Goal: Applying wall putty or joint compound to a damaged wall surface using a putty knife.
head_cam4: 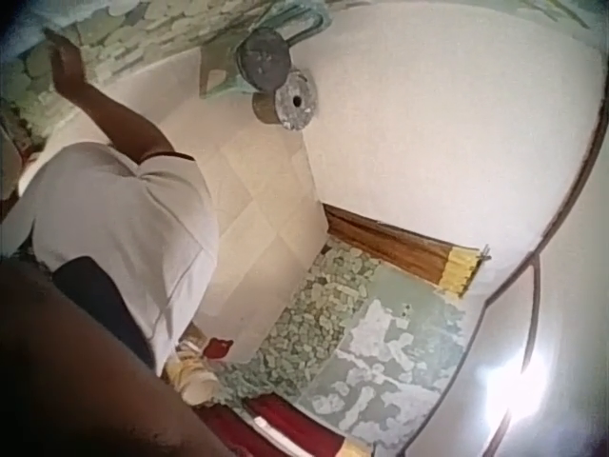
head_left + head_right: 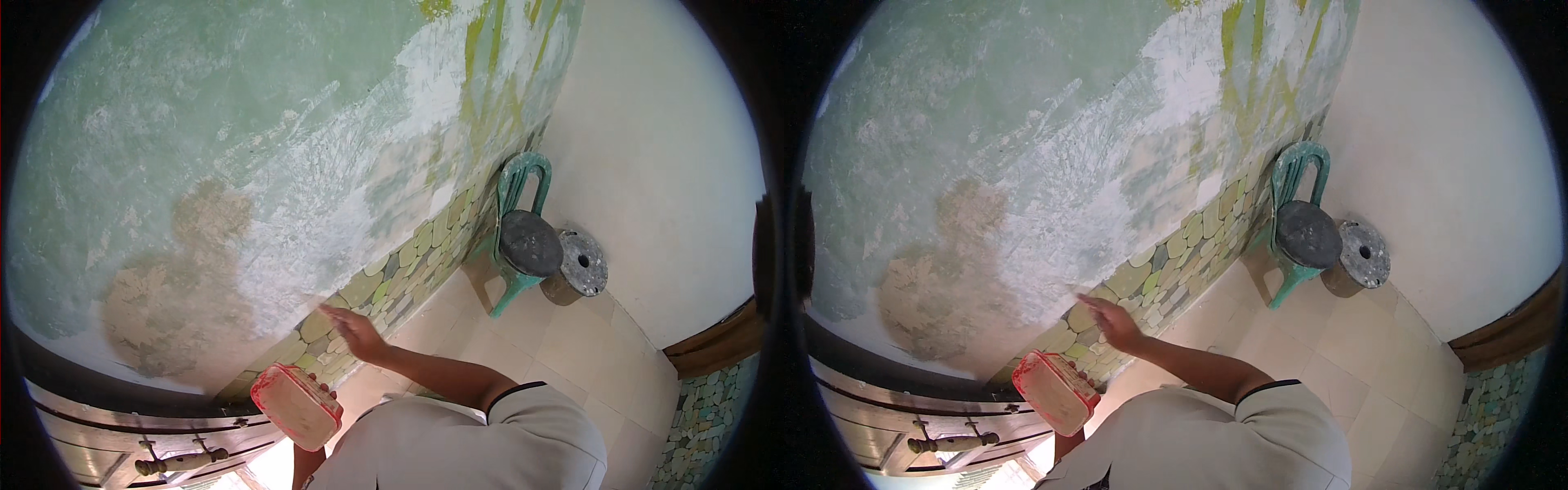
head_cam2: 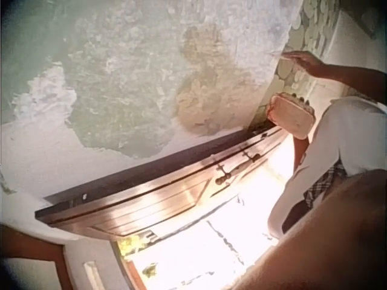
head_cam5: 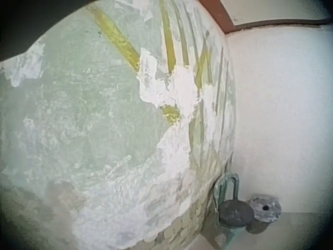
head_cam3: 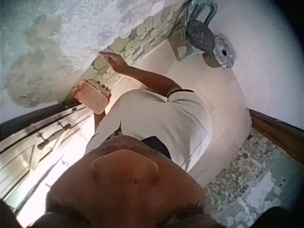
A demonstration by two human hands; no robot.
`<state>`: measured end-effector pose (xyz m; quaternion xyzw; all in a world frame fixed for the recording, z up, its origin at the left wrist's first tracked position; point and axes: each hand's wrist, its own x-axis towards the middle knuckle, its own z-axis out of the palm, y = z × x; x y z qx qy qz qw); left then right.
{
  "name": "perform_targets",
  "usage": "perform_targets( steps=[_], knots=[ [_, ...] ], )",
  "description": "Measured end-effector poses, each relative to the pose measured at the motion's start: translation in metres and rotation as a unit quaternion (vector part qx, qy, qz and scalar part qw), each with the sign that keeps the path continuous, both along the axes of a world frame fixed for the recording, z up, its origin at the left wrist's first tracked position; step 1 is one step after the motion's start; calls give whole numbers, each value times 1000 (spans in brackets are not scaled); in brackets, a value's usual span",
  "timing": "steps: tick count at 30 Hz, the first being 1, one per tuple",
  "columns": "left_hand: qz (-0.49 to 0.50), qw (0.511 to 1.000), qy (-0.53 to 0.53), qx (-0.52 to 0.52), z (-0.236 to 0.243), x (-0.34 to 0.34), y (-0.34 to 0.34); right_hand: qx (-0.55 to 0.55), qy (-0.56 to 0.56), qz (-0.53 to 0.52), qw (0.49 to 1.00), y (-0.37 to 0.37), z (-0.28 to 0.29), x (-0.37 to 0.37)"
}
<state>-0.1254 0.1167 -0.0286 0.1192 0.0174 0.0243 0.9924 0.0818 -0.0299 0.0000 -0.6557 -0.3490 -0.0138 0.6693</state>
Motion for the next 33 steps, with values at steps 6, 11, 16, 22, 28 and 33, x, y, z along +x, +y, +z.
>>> perform_targets(
  steps=[6, 11, 16, 22, 28, 33],
  knots=[
    [64, 994, -34, 87, 7, 3, -7, 246, 484, 42, 838, -87, -42, 28],
    [47, 997, -67, 8, 18, -4, -15, 404, 539, 159, 722, -128, 36, 42],
    [82, 993, -80, -2, 31, -2, -30, 400, 541, 235, 702, -126, 53, 55],
    [85, 993, -80, -9, 17, 12, -46, 295, 515, 151, 790, -121, 42, 51],
    [19, 996, -31, -81, 0, 20, -53, 234, 557, 121, 788, -131, 22, 29],
    [-52, 995, -83, -36, 2, 43, -59, 231, 533, 106, 807, -163, 24, 29]
  ],
)
